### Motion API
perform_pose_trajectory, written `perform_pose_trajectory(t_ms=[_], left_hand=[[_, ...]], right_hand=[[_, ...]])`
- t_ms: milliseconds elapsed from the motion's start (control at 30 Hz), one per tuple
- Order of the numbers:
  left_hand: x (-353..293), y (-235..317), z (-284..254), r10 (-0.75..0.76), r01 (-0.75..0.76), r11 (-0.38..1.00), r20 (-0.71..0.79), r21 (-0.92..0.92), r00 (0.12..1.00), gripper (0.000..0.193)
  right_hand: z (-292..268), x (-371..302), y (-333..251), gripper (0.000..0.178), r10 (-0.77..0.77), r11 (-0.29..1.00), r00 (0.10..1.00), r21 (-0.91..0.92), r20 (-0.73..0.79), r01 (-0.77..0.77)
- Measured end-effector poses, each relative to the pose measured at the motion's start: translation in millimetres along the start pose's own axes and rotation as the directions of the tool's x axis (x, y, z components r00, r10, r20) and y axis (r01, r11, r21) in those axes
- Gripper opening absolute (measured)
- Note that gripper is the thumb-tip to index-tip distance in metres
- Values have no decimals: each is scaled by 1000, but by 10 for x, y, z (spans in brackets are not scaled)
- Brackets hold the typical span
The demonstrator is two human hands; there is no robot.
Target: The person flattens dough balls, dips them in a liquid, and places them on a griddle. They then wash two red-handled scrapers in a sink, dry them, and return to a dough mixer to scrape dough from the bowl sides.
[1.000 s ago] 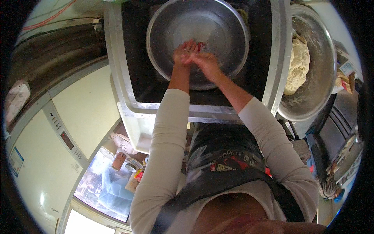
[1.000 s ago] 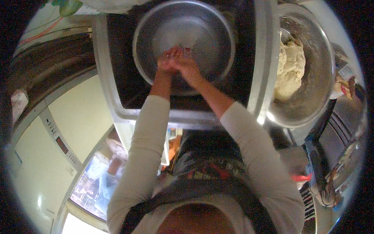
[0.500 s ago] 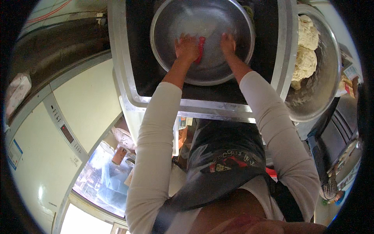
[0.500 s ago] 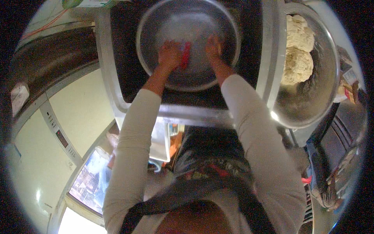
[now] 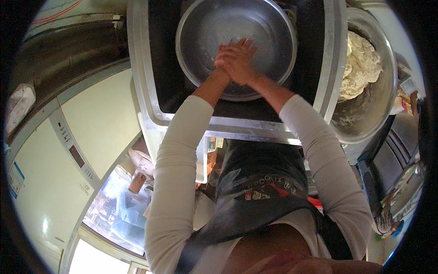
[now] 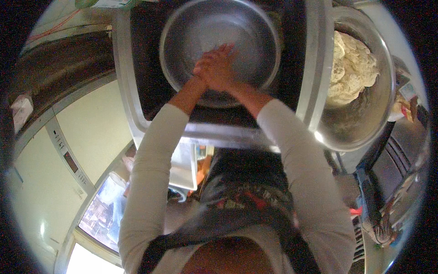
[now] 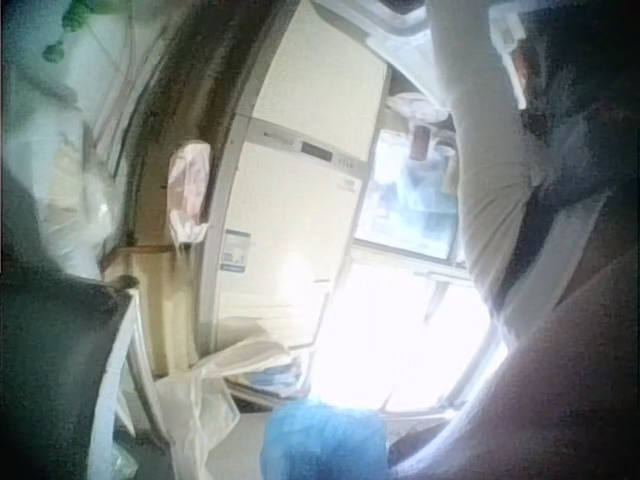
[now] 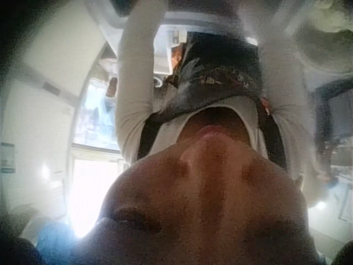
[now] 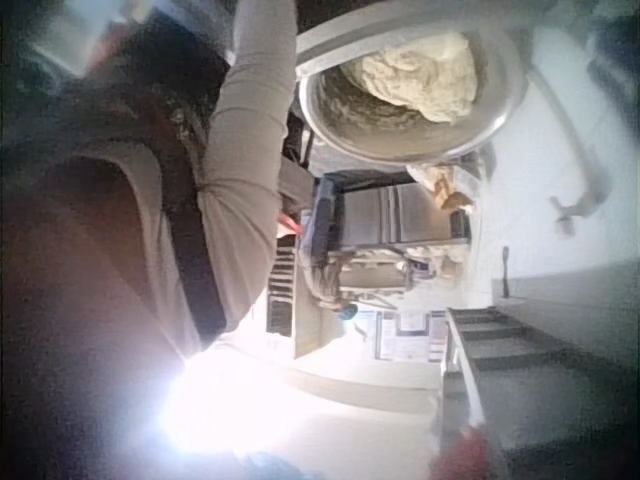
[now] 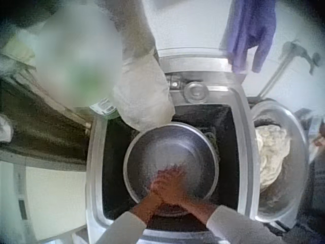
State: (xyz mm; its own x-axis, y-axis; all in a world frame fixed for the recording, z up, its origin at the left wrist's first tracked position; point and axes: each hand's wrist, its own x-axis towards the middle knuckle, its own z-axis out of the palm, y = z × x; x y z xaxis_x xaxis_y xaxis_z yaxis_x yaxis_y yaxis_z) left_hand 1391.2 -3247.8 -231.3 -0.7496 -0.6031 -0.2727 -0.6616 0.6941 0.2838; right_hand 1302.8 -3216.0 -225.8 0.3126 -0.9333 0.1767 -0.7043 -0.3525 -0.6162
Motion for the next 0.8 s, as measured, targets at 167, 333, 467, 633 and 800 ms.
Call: perform_pose_trajectory(t_ms=[167,333,467,633,800], left_hand=[[-23,-27,324,-398,166,708,-194,-686,896,66],[146,-190,611,-593,47,-631,520,-775,614,50],[197,-115,554,-427,-230,-877,465,-422,775,41],[169,331,28,-400,-328,-837,79,-438,913,61],[257,604,-406,-131,-22,-919,-252,394,959,48]], right_hand=[[86,-77,1211,24,168,907,933,-321,-318,-273],[704,-432,1270,19,855,-134,329,785,400,-605],[711,-379,803,15,195,-918,841,397,505,-25],[261,221,294,12,392,-918,824,110,409,382],[25,843,337,23,359,-933,884,145,301,329]])
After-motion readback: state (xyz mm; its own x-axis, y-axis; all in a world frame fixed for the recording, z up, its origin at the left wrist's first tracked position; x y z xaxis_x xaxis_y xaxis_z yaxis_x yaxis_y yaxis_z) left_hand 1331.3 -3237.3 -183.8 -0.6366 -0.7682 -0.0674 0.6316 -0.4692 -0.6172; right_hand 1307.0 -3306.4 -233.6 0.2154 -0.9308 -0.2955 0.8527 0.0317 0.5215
